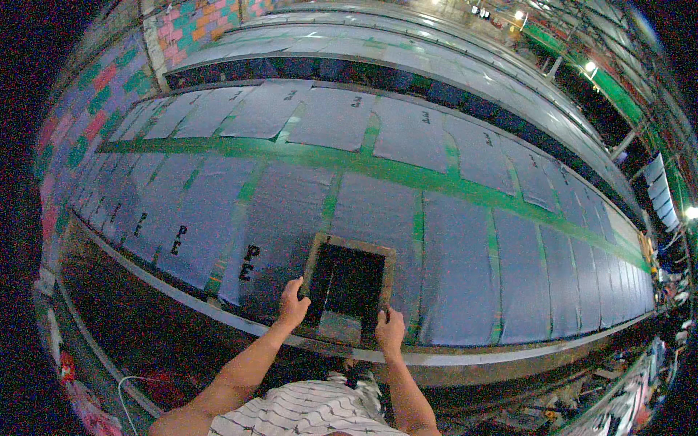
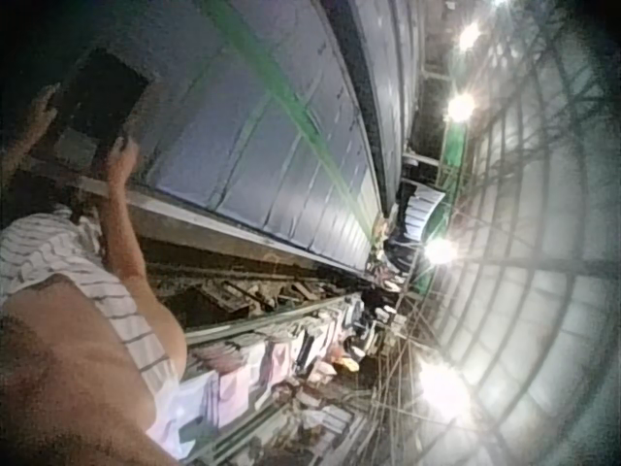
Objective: The person uses a squeegee to press ink through a screen-printing frame onto a gray fabric panel laid on a green work surface. The person repeatedly repositions the frame and scrapes ink across it to print the letters 'PE' on successive panels.
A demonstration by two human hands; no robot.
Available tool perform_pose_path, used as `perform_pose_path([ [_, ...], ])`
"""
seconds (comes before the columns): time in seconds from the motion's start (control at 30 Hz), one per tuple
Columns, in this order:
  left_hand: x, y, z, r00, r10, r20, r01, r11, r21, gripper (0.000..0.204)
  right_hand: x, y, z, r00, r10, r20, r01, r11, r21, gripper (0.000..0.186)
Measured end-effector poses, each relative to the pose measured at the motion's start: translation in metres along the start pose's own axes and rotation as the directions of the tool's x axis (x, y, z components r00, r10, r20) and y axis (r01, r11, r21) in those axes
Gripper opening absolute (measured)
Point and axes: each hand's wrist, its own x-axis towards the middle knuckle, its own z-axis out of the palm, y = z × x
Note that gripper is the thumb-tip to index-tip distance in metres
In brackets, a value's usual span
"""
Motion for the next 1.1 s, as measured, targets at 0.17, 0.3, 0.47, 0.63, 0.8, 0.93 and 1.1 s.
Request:
perform_pose_path([
  [0.17, 0.010, 0.005, 0.001, 0.999, 0.025, -0.027, -0.025, 1.000, -0.019, 0.058, 0.010, 0.007, 0.007, 0.997, -0.070, -0.031, 0.069, 0.997, -0.031, 0.032],
  [0.3, 0.009, 0.005, 0.002, 1.000, 0.004, -0.002, -0.004, 1.000, -0.018, 0.059, 0.010, 0.012, 0.005, 0.993, -0.109, -0.052, 0.107, 0.994, -0.035, 0.030],
  [0.47, 0.009, 0.005, 0.004, 1.000, 0.004, -0.005, -0.004, 1.000, 0.001, 0.058, 0.011, 0.015, 0.004, 0.994, -0.102, -0.029, 0.101, 0.994, -0.032, 0.029],
  [0.63, 0.009, 0.005, 0.004, 1.000, -0.004, -0.011, 0.004, 1.000, 0.017, 0.060, 0.010, 0.016, 0.006, 0.995, -0.090, -0.040, 0.089, 0.995, -0.035, 0.030],
  [0.8, 0.010, 0.004, 0.005, 1.000, -0.016, -0.008, 0.016, 1.000, -0.016, 0.059, 0.010, 0.016, 0.009, 0.987, -0.141, -0.074, 0.136, 0.989, -0.059, 0.028],
  [0.93, 0.005, 0.001, 0.004, 0.999, 0.003, -0.053, -0.005, 0.999, -0.037, 0.060, 0.008, 0.015, 0.006, 0.983, -0.157, -0.093, 0.156, 0.988, -0.018, 0.029],
  [1.1, 0.004, 0.014, -0.004, 0.999, -0.001, -0.037, 0.000, 0.999, -0.046, 0.062, -0.001, -0.002, -0.008, 0.988, -0.114, -0.101, 0.118, 0.993, 0.026, 0.029],
])
